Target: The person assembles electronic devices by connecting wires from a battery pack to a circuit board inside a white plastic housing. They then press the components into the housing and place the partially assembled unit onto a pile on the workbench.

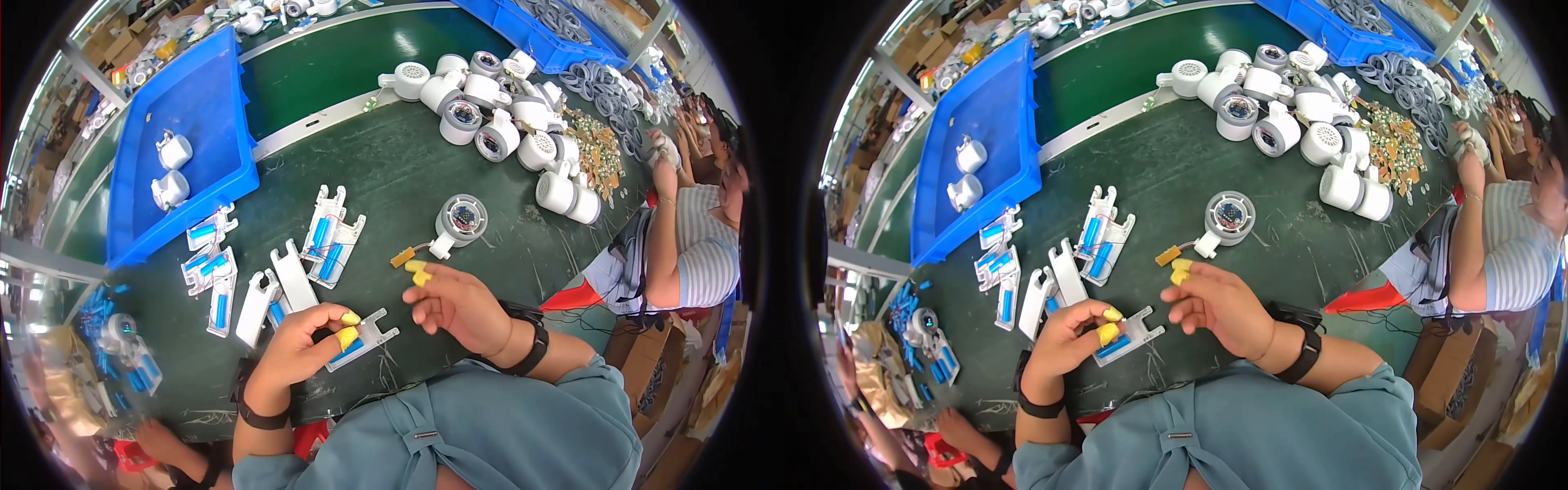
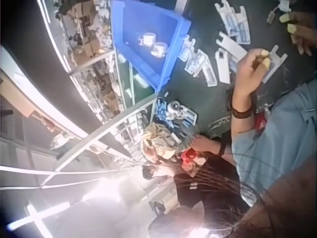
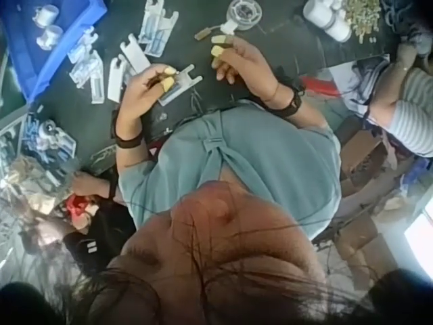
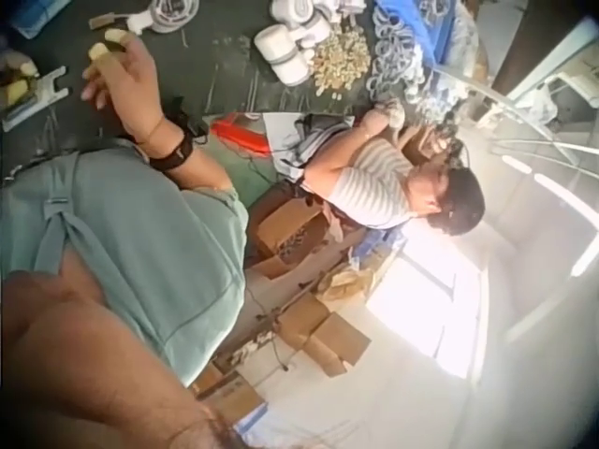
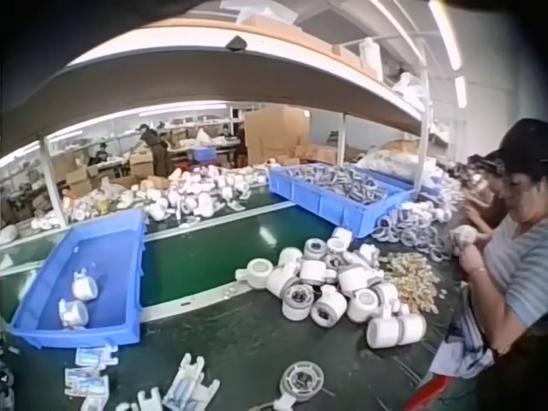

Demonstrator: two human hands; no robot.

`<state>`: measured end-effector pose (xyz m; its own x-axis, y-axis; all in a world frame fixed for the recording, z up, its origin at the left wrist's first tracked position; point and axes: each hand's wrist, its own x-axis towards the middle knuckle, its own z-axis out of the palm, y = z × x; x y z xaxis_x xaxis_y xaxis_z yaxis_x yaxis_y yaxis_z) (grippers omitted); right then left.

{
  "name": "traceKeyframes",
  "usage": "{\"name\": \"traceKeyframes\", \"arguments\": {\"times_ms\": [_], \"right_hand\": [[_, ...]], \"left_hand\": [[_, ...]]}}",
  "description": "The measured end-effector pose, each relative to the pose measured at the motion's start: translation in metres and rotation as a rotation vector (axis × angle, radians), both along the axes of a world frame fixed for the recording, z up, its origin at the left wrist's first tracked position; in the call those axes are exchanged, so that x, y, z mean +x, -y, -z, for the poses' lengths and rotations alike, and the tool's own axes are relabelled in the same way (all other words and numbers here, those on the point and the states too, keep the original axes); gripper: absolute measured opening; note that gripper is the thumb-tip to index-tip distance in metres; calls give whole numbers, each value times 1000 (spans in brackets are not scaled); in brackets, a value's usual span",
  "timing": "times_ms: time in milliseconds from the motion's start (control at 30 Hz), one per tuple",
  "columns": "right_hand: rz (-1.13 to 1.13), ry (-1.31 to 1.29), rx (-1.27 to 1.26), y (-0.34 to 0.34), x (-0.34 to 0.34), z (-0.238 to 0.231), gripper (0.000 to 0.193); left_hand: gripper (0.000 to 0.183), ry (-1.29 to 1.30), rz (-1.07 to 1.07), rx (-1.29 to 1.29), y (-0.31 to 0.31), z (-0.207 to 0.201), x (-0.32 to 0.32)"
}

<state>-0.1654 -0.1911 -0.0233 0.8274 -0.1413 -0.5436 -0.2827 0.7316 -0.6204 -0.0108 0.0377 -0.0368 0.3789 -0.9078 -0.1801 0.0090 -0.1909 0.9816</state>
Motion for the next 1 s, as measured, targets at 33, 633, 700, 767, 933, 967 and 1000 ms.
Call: {"name": "traceKeyframes", "arguments": {"times_ms": [33,633,700,767,933,967,1000], "right_hand": [[-7,1,-1,-2,5,3,37],[-453,-23,-105,0,29,0,21],[-376,-43,-115,-1,21,1,21],[-298,-68,-122,-3,15,1,21],[-341,42,-217,-6,8,16,22],[-340,42,-215,-7,10,18,22],[-369,87,-216,-9,12,19,21]], "left_hand": [[20,-29,-29,12,0,0,-1],[17,98,-154,56,6,-5,-8],[18,145,-208,13,7,-4,-10],[18,209,-213,-8,9,-4,-13],[17,397,-211,-68,14,-5,-17],[18,396,-205,-49,15,-5,-17],[19,395,-200,-29,16,-5,-18]]}}
